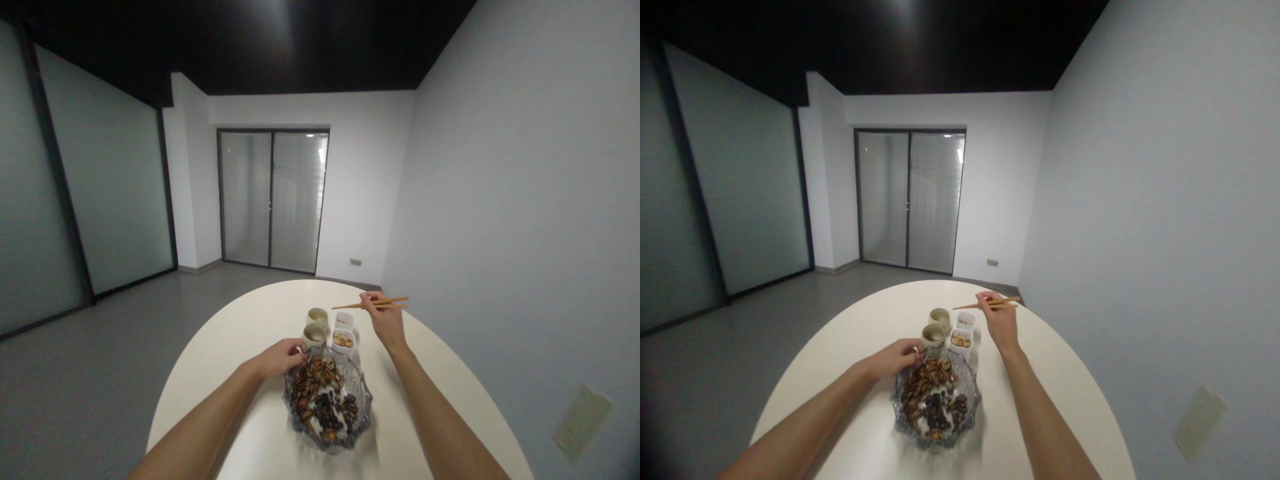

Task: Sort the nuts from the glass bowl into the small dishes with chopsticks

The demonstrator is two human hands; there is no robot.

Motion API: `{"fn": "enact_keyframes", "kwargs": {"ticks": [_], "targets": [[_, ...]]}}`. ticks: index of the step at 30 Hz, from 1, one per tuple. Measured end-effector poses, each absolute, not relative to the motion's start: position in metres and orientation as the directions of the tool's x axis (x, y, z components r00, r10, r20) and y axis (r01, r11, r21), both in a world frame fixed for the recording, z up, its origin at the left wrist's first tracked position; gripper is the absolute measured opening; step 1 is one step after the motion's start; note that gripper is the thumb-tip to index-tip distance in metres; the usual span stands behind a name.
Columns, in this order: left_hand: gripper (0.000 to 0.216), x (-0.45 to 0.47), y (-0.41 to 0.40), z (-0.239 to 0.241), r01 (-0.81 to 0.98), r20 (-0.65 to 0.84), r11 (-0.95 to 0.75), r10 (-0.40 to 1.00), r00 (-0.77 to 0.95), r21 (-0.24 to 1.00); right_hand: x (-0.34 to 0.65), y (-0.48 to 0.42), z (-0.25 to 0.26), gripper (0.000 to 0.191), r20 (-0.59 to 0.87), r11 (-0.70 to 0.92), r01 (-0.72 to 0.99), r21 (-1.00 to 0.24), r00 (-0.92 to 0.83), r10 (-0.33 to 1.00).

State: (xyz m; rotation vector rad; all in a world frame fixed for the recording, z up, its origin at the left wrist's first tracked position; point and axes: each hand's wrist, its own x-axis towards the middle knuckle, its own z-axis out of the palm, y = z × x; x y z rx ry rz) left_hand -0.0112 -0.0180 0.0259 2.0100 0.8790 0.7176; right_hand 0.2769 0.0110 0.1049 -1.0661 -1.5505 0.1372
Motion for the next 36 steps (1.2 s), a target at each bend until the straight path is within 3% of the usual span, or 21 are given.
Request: {"fn": "enact_keyframes", "kwargs": {"ticks": [5, 18, 31, 36], "targets": [[0.03, -0.01, -0.018, 0.026, 0.344, 0.154, -0.413, 0.799, 0.581, 0.843, 0.291, 0.019, 0.096, 0.04, 0.674, 0.497, 0.596, -0.631, 0.105, 0.731], [0.028, -0.012, -0.02, 0.029, 0.352, 0.146, -0.412, 0.798, 0.584, 0.841, 0.288, 0.023, 0.091, 0.037, 0.563, 0.459, 0.479, -0.748, 0.093, 0.821], [0.022, -0.011, -0.019, 0.026, 0.345, 0.174, -0.445, 0.785, 0.595, 0.826, 0.292, -0.036, 0.129, 0.041, 0.636, 0.512, 0.481, -0.712, 0.131, 0.761], [0.025, -0.012, -0.019, 0.025, 0.351, 0.169, -0.44, 0.79, 0.59, 0.827, 0.287, -0.069, 0.107, 0.04, 0.546, 0.543, 0.317, -0.778, -0.087, 0.833]]}}
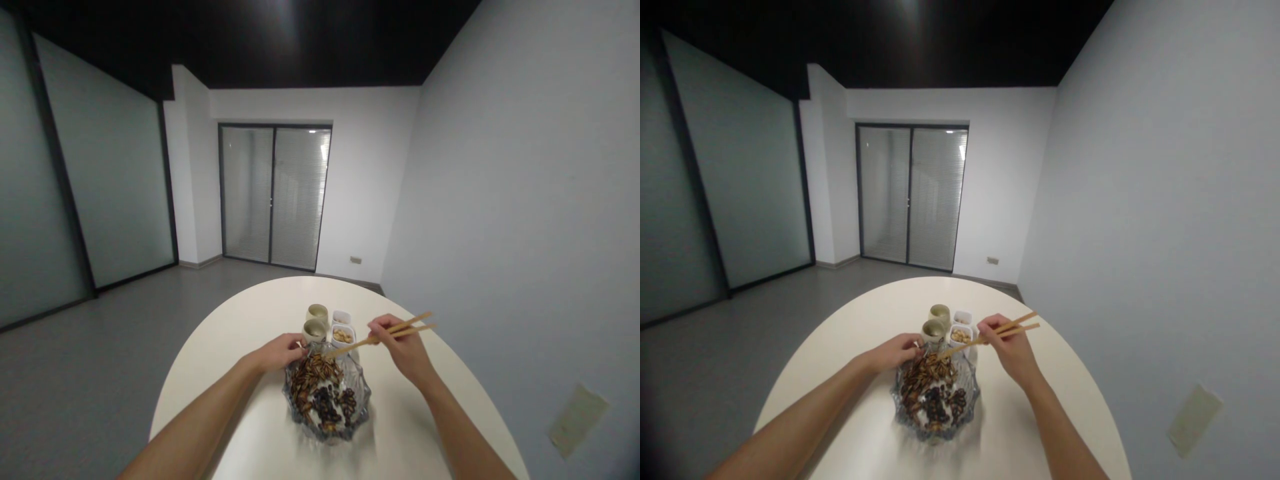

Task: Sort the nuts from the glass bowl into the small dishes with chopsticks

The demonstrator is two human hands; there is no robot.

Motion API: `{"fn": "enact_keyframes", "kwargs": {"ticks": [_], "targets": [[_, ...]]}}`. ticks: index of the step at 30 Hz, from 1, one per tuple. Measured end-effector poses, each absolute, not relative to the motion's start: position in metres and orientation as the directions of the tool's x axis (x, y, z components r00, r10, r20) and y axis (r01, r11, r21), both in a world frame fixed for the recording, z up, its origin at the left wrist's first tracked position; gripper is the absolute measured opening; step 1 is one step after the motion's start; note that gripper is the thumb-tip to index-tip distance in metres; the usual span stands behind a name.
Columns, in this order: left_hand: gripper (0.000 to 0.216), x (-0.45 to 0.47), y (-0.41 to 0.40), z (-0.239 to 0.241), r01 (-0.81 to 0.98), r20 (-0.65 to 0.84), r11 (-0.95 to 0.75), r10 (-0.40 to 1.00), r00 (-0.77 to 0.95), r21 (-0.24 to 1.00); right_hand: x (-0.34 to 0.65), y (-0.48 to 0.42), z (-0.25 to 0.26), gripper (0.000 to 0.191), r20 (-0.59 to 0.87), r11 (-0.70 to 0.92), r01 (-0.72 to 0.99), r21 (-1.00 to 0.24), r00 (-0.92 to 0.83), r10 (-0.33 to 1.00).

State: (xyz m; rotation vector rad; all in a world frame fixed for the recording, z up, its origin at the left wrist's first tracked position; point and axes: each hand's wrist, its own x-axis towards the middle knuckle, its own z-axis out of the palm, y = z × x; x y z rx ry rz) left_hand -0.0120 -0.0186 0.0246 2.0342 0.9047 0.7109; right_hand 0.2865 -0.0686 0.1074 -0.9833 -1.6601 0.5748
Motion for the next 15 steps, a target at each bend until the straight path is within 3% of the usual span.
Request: {"fn": "enact_keyframes", "kwargs": {"ticks": [3, 15], "targets": [[0.026, -0.013, -0.018, 0.024, 0.357, 0.166, -0.443, 0.787, 0.593, 0.822, 0.288, -0.074, 0.086, 0.04, 0.454, 0.496, 0.258, -0.829, -0.208, 0.866], [0.022, -0.014, -0.02, 0.026, 0.387, 0.161, -0.45, 0.793, 0.587, 0.805, 0.283, -0.075, 0.071, 0.028, 0.383, 0.459, 0.205, -0.865, -0.322, 0.866]]}}
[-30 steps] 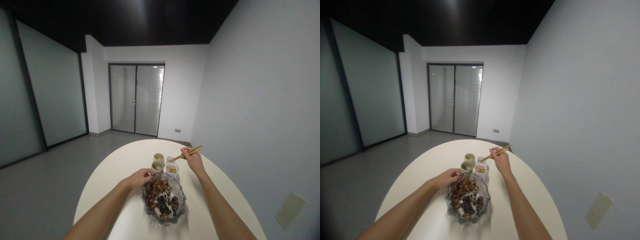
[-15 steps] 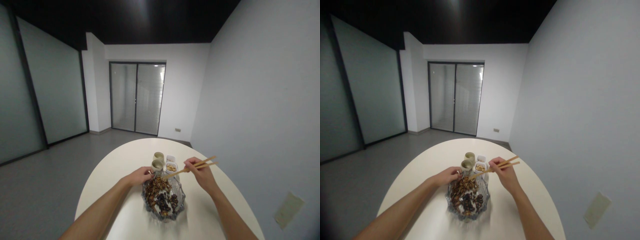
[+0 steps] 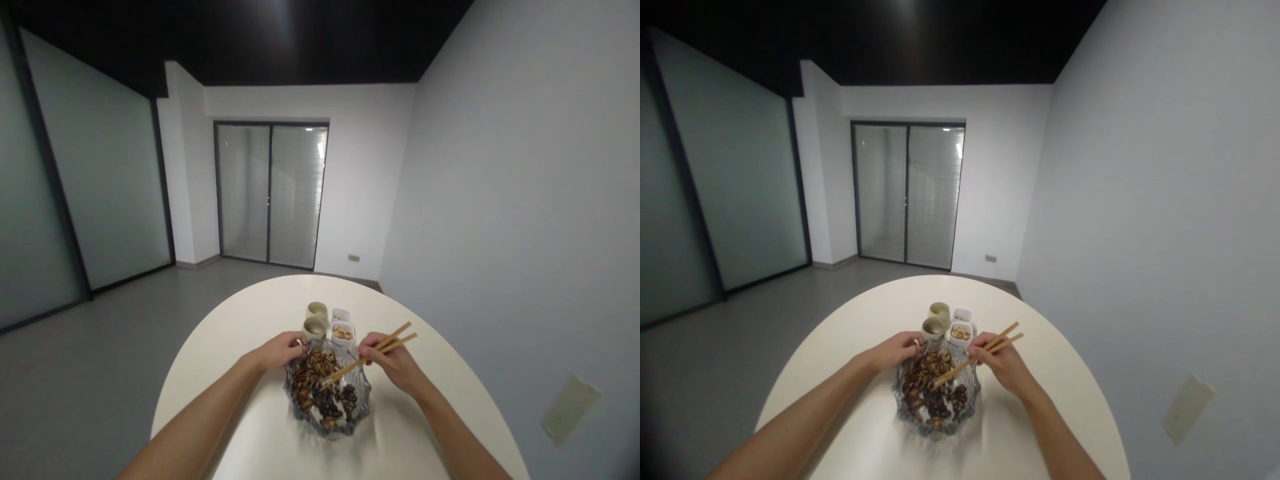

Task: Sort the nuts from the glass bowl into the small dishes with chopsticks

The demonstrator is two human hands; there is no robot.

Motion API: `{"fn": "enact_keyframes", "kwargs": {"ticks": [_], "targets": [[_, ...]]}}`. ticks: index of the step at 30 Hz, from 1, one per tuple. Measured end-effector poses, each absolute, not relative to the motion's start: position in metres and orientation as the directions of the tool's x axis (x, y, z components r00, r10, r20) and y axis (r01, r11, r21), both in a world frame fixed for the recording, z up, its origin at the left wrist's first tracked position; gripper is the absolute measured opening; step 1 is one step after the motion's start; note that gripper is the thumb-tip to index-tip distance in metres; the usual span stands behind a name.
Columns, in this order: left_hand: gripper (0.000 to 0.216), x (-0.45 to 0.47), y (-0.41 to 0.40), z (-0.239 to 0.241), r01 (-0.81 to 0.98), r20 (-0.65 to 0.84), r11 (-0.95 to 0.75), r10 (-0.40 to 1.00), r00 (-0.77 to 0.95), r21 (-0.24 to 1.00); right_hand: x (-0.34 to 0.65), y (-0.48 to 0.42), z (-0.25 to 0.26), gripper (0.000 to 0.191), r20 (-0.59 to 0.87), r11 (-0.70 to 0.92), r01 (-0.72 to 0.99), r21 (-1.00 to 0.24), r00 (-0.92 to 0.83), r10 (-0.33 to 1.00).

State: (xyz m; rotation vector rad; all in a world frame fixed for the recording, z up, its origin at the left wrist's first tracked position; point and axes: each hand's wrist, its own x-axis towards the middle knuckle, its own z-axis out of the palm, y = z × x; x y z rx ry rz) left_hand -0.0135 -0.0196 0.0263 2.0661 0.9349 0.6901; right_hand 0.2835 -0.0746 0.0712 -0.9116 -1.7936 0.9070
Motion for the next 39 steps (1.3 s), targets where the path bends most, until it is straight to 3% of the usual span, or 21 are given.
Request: {"fn": "enact_keyframes", "kwargs": {"ticks": [9, 17, 28, 32, 39], "targets": [[0.022, -0.014, -0.017, 0.022, 0.374, 0.159, -0.447, 0.788, 0.595, 0.812, 0.286, -0.075, 0.073, 0.023, 0.435, 0.485, 0.199, -0.852, -0.246, 0.866], [0.022, -0.014, -0.016, 0.021, 0.348, 0.19, -0.476, 0.769, 0.611, 0.808, 0.285, -0.078, 0.072, 0.022, 0.413, 0.501, 0.275, -0.821, -0.318, 0.853], [0.024, -0.013, -0.017, 0.023, 0.379, 0.16, -0.45, 0.788, 0.595, 0.809, 0.294, -0.075, 0.076, 0.026, 0.417, 0.46, 0.286, -0.841, -0.2, 0.886], [0.024, -0.013, -0.017, 0.022, 0.359, 0.156, -0.436, 0.787, 0.597, 0.825, 0.291, -0.078, 0.076, 0.025, 0.397, 0.481, 0.311, -0.82, -0.296, 0.869], [0.027, -0.013, -0.016, 0.023, 0.368, 0.16, -0.444, 0.787, 0.596, 0.817, 0.29, -0.08, 0.077, 0.04, 0.41, 0.557, 0.449, -0.699, -0.386, 0.826]]}}
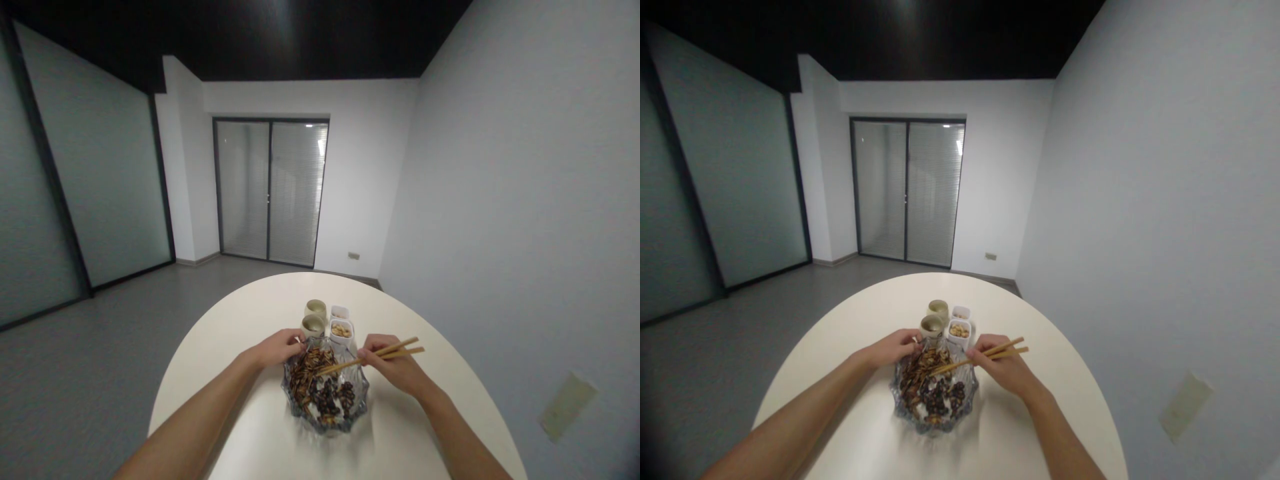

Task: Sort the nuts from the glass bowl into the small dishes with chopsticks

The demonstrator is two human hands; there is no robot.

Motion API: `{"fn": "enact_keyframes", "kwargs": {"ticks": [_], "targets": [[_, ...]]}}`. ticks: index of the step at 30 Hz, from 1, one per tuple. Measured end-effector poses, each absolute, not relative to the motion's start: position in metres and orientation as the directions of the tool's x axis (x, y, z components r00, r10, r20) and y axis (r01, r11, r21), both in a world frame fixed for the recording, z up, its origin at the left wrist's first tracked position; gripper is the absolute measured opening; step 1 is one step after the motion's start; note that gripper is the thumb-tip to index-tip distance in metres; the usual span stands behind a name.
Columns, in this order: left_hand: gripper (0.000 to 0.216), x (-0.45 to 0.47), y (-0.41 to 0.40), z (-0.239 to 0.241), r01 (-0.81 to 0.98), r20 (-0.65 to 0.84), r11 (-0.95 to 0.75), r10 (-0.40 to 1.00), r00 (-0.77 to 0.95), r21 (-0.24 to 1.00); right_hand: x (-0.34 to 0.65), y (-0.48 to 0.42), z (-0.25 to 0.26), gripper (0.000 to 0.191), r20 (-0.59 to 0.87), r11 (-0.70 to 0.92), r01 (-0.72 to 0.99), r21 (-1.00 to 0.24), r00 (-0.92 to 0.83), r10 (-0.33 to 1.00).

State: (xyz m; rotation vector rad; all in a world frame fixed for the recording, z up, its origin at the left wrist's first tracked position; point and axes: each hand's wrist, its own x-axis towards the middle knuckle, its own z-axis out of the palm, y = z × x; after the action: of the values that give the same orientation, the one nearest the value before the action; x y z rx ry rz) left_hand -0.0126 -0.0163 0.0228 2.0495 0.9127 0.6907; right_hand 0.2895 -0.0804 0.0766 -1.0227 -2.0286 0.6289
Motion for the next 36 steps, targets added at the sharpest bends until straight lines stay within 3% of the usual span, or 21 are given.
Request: {"fn": "enact_keyframes", "kwargs": {"ticks": [7, 36], "targets": [[0.027, -0.0116, -0.0192, 0.0256, 0.377, 0.144, -0.422, 0.801, 0.581, 0.824, 0.2935, -0.0793, 0.0723, 0.052, 0.387, 0.505, 0.401, -0.765, -0.34, 0.857], [0.025, -0.0115, -0.0158, 0.0231, 0.392, 0.135, -0.419, 0.805, 0.578, 0.819, 0.2848, -0.0848, 0.0786, 0.047, 0.412, 0.593, 0.422, -0.685, -0.447, 0.794]]}}
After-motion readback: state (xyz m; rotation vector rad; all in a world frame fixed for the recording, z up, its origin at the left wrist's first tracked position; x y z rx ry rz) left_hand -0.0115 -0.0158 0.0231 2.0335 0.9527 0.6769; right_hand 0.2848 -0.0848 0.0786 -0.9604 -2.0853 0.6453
